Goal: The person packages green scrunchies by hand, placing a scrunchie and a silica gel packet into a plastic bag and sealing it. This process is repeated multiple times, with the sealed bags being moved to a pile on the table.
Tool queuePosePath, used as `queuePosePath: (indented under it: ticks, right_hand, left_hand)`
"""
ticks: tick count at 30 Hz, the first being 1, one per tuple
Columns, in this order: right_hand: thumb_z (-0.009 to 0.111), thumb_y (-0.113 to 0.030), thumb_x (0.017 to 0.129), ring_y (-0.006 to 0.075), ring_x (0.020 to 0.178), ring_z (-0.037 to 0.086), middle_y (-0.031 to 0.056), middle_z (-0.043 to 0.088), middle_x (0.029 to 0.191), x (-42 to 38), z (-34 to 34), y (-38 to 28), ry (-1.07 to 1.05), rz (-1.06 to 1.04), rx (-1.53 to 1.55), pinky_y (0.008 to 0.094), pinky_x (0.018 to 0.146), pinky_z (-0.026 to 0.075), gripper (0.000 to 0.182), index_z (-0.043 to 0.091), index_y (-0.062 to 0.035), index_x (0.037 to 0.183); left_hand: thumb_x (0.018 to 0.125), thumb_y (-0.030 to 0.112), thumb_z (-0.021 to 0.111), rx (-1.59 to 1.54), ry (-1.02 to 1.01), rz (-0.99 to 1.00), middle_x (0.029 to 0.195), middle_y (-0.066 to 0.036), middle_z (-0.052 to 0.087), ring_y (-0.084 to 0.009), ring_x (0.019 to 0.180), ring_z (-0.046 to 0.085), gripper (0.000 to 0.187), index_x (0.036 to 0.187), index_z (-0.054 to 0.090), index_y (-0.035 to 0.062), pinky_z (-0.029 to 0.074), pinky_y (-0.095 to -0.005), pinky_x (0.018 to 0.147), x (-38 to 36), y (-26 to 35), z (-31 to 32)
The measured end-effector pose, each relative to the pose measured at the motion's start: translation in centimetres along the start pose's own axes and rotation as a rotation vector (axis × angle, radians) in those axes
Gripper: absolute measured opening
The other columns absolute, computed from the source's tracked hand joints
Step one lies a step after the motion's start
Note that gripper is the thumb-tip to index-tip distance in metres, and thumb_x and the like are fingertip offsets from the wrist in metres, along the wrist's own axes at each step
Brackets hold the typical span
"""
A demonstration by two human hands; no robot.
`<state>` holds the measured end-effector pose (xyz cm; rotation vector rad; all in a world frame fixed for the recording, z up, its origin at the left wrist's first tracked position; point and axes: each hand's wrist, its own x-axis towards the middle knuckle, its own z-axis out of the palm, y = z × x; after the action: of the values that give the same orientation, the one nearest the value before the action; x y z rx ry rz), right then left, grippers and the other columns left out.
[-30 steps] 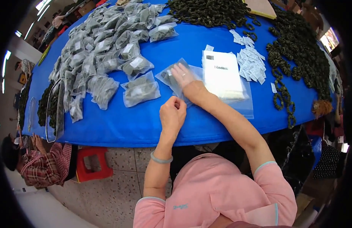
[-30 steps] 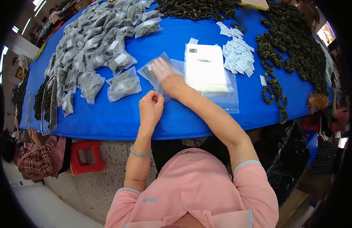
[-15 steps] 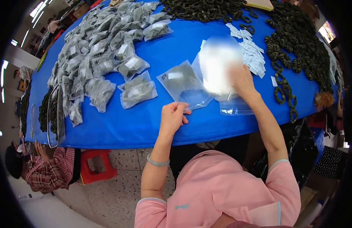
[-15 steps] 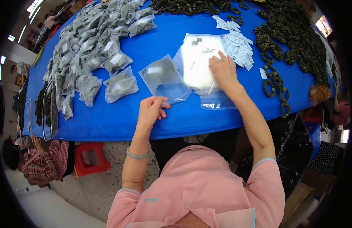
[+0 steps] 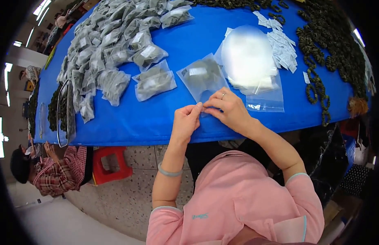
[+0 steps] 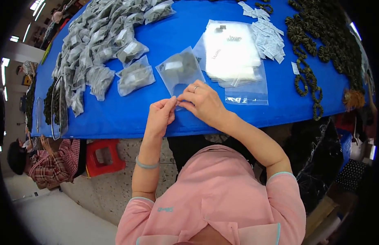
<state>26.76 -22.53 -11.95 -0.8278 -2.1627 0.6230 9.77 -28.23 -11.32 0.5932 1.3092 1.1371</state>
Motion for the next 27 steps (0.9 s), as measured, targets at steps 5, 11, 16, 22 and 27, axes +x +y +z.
queuePosePath:
  ticks: [5, 11, 16, 22, 27]
  right_hand:
    - [0.075, -0.008, 0.076, 0.0179, 0.081, 0.053, 0.0009, 0.062, 0.084, -0.3, 0.7, -0.3, 0.004, -0.012, -0.015, 0.0279, 0.074, 0.047, 0.009, 0.071, -0.009, 0.084]
    - [0.074, -0.006, 0.076, 0.0182, 0.082, 0.055, 0.0011, 0.064, 0.089, -1.1, 0.5, -1.3, -0.003, -0.031, -0.016, 0.0282, 0.075, 0.047, 0.008, 0.069, -0.0081, 0.081]
    - [0.07, 0.0, 0.081, 0.0178, 0.089, 0.059, 0.0047, 0.069, 0.104, -3.5, -3.5, -3.0, 0.043, 0.265, 0.348, 0.0274, 0.077, 0.048, 0.007, 0.065, -0.0059, 0.082]
    - [0.064, -0.008, 0.09, 0.0118, 0.077, 0.055, 0.0062, 0.064, 0.096, -21.0, -24.2, 3.5, 0.847, 0.729, 0.464, 0.022, 0.076, 0.047, 0.008, 0.062, -0.005, 0.097]
    - [0.065, -0.002, 0.086, 0.0224, 0.093, 0.061, 0.0093, 0.066, 0.106, -20.8, -25.8, 0.4, 0.484, 0.664, -0.615, 0.0296, 0.083, 0.05, 0.029, 0.064, -0.0075, 0.115]
  left_hand:
    - [0.096, 0.02, 0.064, -0.093, -0.022, -0.021, 0.056, 0.0, 0.05, -0.0045, 0.042, 0.036, 0.029, 0.073, 0.065, 0.0022, 0.025, -0.0176, 0.037, 0.2, -0.9, -0.5]
    - [0.096, 0.019, 0.064, -0.069, -0.005, -0.024, 0.056, -0.001, 0.05, -0.0048, 0.041, 0.036, 0.031, 0.069, 0.063, 0.003, 0.025, -0.018, 0.036, -0.5, -1.1, 0.1]
    - [0.095, 0.018, 0.064, 0.051, 0.014, 0.023, 0.055, 0.0, 0.049, -0.0053, 0.04, 0.035, 0.031, 0.068, 0.063, 0.0029, 0.026, -0.0187, 0.037, -1.0, -1.6, 0.4]
    - [0.092, 0.015, 0.065, 0.366, -0.11, -0.024, 0.057, -0.001, 0.052, -0.0069, 0.045, 0.04, 0.022, 0.074, 0.067, 0.0017, 0.033, -0.021, 0.041, -2.5, -0.2, -1.0]
    - [0.086, 0.011, 0.069, 0.828, 0.018, 0.38, 0.077, -0.005, 0.063, -0.0108, 0.055, 0.049, 0.006, 0.088, 0.071, 0.0054, 0.04, -0.0233, 0.05, -1.9, 0.0, -2.1]
